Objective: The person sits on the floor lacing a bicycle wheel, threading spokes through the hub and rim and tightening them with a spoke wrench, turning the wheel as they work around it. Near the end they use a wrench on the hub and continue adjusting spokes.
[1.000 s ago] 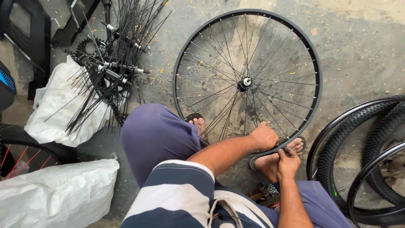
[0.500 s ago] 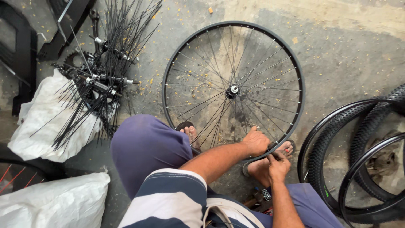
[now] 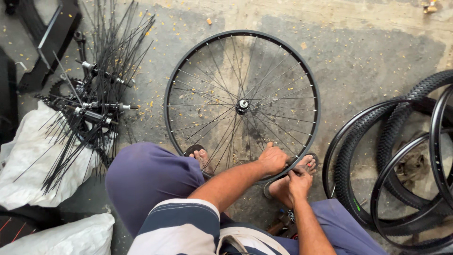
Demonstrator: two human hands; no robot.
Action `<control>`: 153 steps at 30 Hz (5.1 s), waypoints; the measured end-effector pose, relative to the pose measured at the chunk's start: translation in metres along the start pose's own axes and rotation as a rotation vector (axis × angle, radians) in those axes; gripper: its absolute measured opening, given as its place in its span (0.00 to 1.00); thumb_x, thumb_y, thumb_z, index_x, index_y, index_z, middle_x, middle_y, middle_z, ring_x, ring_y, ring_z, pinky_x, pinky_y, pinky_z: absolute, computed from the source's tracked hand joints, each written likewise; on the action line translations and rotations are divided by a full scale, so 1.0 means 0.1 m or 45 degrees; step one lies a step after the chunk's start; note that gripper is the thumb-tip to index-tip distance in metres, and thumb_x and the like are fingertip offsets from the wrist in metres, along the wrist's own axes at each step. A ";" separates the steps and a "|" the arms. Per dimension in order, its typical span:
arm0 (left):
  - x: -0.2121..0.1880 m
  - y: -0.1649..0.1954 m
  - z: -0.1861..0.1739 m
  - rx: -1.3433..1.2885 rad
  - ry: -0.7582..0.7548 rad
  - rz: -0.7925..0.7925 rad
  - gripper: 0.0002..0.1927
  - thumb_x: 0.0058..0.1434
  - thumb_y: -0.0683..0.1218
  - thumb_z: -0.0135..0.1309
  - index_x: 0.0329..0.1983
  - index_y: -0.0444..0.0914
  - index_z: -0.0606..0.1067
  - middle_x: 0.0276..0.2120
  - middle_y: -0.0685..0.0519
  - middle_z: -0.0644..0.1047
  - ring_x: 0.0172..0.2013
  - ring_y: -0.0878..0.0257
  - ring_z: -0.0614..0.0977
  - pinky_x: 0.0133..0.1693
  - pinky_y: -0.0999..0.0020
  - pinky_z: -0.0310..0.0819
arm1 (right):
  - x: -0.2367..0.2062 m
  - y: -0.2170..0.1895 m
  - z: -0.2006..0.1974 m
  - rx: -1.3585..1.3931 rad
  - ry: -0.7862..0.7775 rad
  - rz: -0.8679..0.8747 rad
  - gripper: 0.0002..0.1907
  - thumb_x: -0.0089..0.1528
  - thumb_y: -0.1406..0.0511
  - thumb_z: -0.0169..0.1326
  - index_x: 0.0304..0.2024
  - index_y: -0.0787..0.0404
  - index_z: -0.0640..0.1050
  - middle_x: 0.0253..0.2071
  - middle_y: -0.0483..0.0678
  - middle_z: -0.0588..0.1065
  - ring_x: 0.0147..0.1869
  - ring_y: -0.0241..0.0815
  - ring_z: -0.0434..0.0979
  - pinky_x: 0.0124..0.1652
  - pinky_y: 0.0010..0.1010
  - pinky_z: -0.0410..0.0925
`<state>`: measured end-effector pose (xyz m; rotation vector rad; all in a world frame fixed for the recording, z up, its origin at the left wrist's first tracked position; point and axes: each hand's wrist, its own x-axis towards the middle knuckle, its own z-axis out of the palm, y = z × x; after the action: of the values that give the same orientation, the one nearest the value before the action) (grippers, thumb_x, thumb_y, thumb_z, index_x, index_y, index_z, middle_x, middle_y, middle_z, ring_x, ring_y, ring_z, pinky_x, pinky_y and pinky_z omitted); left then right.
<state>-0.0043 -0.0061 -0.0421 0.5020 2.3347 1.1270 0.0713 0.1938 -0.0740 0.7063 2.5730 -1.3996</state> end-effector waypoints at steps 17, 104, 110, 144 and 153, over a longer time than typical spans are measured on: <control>0.10 -0.06 0.10 -0.045 0.076 0.023 0.13 0.59 0.50 0.49 0.39 0.50 0.84 0.37 0.50 0.83 0.45 0.48 0.80 0.55 0.43 0.63 | -0.06 -0.30 0.02 1.121 -0.109 0.739 0.09 0.59 0.76 0.54 0.40 0.60 0.75 0.24 0.40 0.67 0.18 0.30 0.61 0.18 0.21 0.54; 0.10 -0.39 -0.09 0.304 0.120 0.018 0.12 0.62 0.50 0.48 0.37 0.43 0.80 0.36 0.50 0.82 0.47 0.55 0.77 0.56 0.51 0.58 | 0.08 -0.42 0.13 0.832 -0.097 0.585 0.05 0.71 0.69 0.42 0.48 0.57 0.68 0.46 0.63 0.80 0.16 0.33 0.59 0.16 0.24 0.53; 0.05 -0.51 0.09 0.392 0.214 0.082 0.14 0.63 0.49 0.41 0.32 0.43 0.79 0.34 0.49 0.82 0.47 0.53 0.79 0.58 0.50 0.59 | 0.03 -0.32 0.17 0.690 -0.128 0.665 0.04 0.71 0.68 0.43 0.45 0.62 0.69 0.44 0.63 0.80 0.15 0.32 0.58 0.16 0.26 0.52; -0.04 -0.60 0.18 0.690 -0.087 0.188 0.15 0.67 0.48 0.41 0.37 0.43 0.80 0.32 0.51 0.82 0.45 0.54 0.79 0.56 0.51 0.59 | -0.02 0.13 0.25 0.147 -0.111 0.298 0.05 0.65 0.72 0.52 0.35 0.70 0.77 0.29 0.52 0.79 0.24 0.32 0.73 0.24 0.22 0.64; -0.09 -0.47 0.07 0.614 -0.061 0.209 0.14 0.67 0.47 0.42 0.44 0.41 0.79 0.42 0.47 0.80 0.54 0.51 0.75 0.66 0.47 0.51 | -0.03 -0.09 0.31 0.549 -0.286 0.490 0.06 0.60 0.74 0.52 0.39 0.64 0.77 0.27 0.46 0.74 0.23 0.34 0.70 0.23 0.22 0.62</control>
<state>0.0023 -0.0346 -0.0814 0.8937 2.5580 0.5970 0.0664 0.1633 -0.0839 0.9723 1.8567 -1.7839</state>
